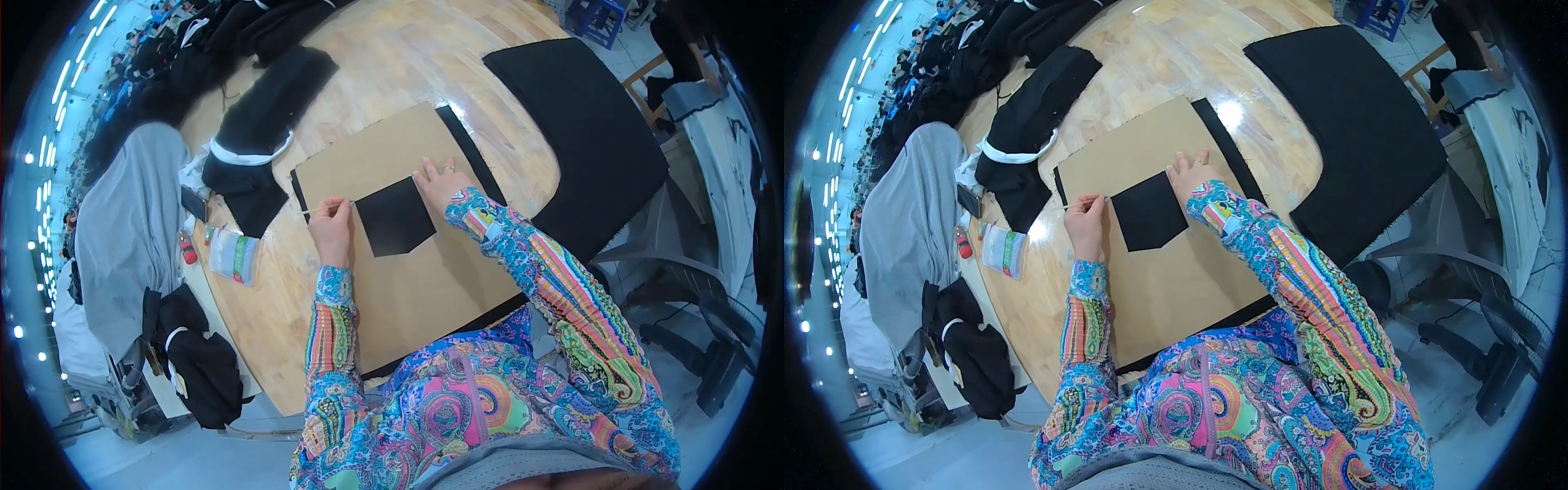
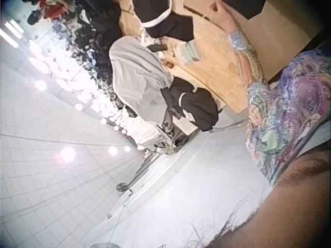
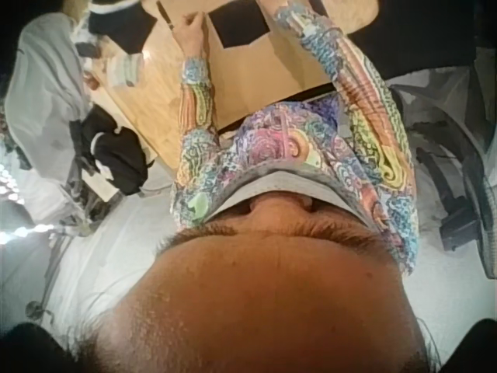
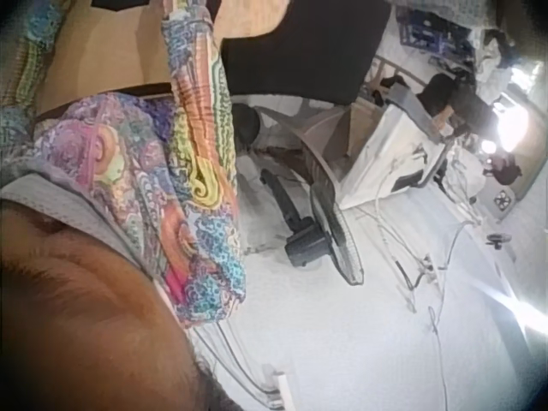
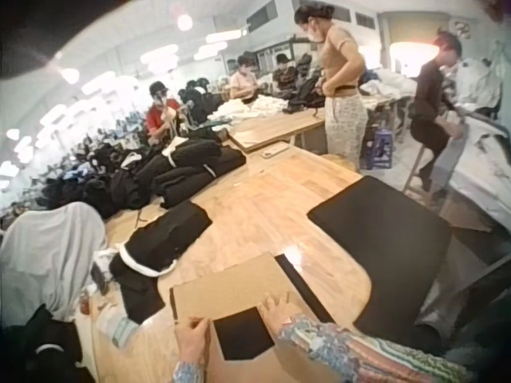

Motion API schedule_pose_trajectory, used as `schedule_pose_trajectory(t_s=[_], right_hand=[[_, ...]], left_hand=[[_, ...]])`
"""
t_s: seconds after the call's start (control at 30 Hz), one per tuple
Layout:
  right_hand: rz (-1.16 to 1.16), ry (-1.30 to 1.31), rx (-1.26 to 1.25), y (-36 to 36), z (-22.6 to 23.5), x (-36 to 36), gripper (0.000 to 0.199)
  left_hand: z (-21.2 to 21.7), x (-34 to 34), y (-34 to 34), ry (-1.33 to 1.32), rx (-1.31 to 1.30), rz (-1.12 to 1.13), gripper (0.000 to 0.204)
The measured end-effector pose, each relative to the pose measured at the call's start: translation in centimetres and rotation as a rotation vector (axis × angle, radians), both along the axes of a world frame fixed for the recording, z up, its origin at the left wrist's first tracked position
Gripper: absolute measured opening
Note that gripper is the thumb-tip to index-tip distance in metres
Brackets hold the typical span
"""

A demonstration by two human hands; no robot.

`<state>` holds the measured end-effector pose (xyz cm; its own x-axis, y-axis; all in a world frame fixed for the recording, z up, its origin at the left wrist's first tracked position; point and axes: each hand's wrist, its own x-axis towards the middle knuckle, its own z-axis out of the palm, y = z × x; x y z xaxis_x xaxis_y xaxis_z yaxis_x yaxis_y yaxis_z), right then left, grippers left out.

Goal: The person uses a cardboard template with a rectangular cutout to mark a black fabric sheet on a wooden table. They position the template, trace the inner edge with a white marking tool, and then move the template to repeat the process on a different section of the fabric.

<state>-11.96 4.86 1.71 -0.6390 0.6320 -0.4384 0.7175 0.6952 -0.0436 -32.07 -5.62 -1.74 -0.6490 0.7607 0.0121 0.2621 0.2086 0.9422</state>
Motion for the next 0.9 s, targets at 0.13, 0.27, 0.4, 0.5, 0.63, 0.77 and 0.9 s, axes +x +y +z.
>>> schedule_pose_trajectory(t_s=[0.13, 0.27, 0.4, 0.5, 0.63, 0.77, 0.9], right_hand=[[0.032, -0.031, 0.004, -0.1, 1.0, 0.2, 0.074], [0.009, -0.023, -0.020, -0.1, 1.1, 0.2, 0.077], [0.001, -0.017, -0.025, -0.1, 1.1, 0.1, 0.080], [0.019, -0.044, -0.010, -0.1, 1.3, 0.1, 0.080], [0.001, -0.022, -0.012, -0.1, 1.2, 0.2, 0.074], [-0.025, 0.007, -0.011, 0.0, 0.3, 0.0, 0.055], [-0.011, -0.009, -0.004, -0.2, 0.7, 0.1, 0.053]], left_hand=[[-0.4, 0.2, -0.2, 0.151, -0.031, 0.009, 0.013], [-0.6, 0.1, -0.1, 0.198, -0.040, -0.008, 0.013], [-0.2, 0.5, -0.2, 0.258, -0.068, -0.012, 0.014], [0.3, 0.9, -0.2, 0.298, -0.073, -0.008, 0.015], [0.0, 0.9, -0.2, 0.315, -0.072, 0.002, 0.015], [-0.4, 0.4, -0.4, 0.201, -0.046, 0.005, 0.014], [0.0, 1.0, -0.3, 0.247, -0.057, -0.014, 0.014]])
